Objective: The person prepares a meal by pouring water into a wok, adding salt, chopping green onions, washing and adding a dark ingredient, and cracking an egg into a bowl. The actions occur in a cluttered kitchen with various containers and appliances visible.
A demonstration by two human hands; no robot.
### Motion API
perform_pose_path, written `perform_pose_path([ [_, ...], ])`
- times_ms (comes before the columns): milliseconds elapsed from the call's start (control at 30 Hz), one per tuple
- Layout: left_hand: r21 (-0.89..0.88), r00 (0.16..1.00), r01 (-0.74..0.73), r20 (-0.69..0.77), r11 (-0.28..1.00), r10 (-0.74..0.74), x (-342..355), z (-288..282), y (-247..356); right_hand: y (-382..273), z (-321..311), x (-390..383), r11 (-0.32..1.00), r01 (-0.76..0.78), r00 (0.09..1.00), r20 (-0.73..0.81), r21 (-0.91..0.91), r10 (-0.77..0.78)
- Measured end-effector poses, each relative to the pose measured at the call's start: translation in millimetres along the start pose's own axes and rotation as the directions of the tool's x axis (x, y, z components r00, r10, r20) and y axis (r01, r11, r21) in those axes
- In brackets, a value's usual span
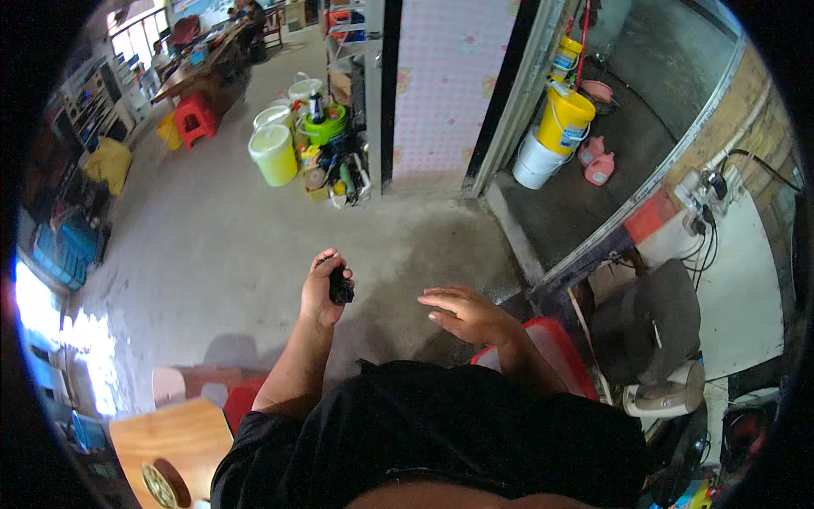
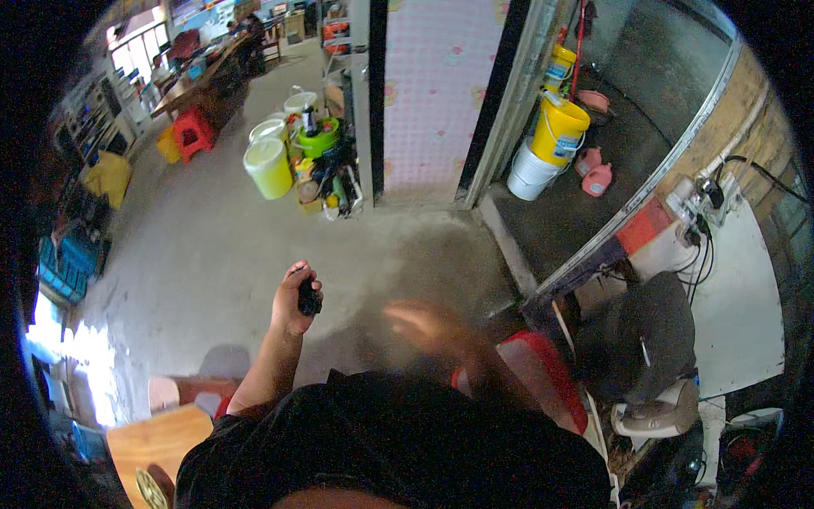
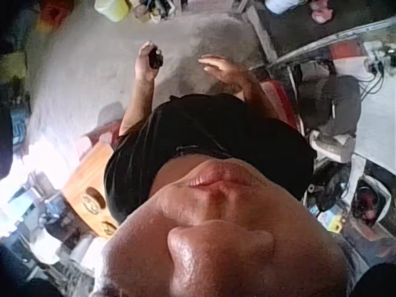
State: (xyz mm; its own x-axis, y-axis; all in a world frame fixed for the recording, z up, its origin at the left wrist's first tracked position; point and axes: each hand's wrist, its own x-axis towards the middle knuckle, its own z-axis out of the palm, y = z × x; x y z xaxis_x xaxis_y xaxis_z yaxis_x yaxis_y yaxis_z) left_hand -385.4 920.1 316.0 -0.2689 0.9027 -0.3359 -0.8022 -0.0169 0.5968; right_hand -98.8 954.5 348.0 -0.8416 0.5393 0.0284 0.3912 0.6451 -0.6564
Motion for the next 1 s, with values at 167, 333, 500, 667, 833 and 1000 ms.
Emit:
perform_pose_path([
  [167, 0.107, 0.992, 0.028, 0.117, 0.994, -0.041, 136, 74, 17, 75, -82, 42, 0.992, -0.083, 0.986, -0.136, 0.095, 0.096],
  [333, 0.147, 0.972, 0.188, 0.113, 0.971, -0.206, 291, 144, -1, 169, -134, 87, 0.995, -0.088, 0.945, -0.313, 0.047, 0.098],
  [500, 0.272, 0.901, 0.320, 0.207, 0.907, -0.380, 437, 260, -49, 248, -179, 117, 0.833, -0.517, 0.821, -0.163, 0.197, 0.548],
  [667, 0.351, 0.826, 0.382, 0.285, 0.855, -0.486, 542, 388, -133, 315, -252, 112, 0.826, -0.512, 0.770, -0.300, 0.238, 0.564],
  [833, 0.372, 0.705, 0.514, 0.331, 0.773, -0.627, 635, 488, -272, 422, -314, 74, 0.588, -0.688, 0.545, -0.231, 0.425, 0.806],
  [1000, 0.386, 0.688, 0.528, 0.328, 0.757, -0.647, 691, 598, -384, 545, -436, 59, 0.641, -0.692, 0.539, -0.353, 0.332, 0.765],
])
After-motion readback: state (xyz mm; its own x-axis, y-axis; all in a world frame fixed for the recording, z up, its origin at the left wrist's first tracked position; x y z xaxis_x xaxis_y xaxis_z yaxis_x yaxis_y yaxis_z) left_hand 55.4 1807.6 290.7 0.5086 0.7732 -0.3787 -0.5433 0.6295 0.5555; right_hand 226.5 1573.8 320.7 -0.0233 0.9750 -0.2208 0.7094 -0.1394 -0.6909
